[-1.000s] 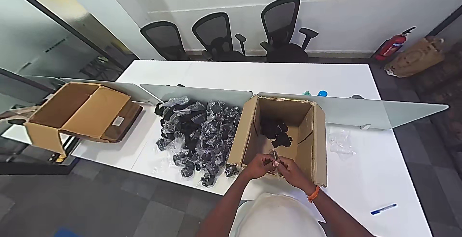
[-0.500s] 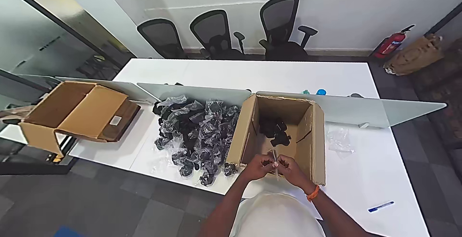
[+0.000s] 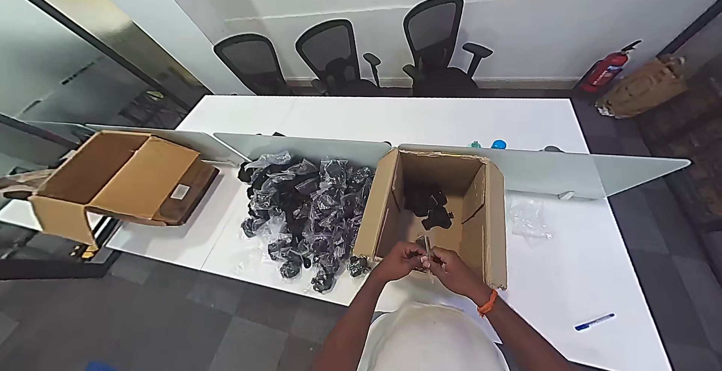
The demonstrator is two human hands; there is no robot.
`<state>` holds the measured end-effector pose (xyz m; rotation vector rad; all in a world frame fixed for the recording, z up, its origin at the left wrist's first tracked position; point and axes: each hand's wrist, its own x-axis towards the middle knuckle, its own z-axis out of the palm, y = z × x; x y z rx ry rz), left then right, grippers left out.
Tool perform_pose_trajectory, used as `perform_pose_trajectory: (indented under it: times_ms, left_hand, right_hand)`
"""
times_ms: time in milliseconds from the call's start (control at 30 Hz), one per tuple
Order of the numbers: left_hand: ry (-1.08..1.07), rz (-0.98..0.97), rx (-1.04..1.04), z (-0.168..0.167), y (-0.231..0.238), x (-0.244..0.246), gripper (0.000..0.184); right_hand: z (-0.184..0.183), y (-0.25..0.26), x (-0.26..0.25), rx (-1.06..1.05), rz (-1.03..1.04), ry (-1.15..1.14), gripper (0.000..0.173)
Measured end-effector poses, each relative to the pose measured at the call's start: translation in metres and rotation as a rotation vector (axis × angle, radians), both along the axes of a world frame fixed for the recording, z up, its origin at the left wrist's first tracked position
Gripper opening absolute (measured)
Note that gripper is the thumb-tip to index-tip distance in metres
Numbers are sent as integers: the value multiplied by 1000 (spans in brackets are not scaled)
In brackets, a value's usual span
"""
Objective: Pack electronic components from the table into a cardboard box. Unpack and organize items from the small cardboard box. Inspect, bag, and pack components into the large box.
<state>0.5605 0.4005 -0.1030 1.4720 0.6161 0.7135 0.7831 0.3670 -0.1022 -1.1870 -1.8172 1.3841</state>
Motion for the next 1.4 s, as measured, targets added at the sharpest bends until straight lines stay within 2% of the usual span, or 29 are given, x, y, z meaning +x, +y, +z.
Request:
perform_pose_trajectory:
  times_ms: [200, 467, 700, 1400]
  left_hand:
    - [7, 19, -47, 2, -1, 1, 15]
    - [-24, 24, -55, 3, -4, 6, 18]
    - [-74, -6, -31, 3, -2, 7, 18]
    - [-47, 10, 23, 0, -3, 7, 21]
  right_hand:
    - [-2, 1, 1, 67, 26, -31, 32]
    - [-2, 1, 1, 85, 12, 159, 32]
    - [-1, -2, 3, 143, 5, 210, 33]
    - [-2, -2, 3, 138, 29, 226, 32]
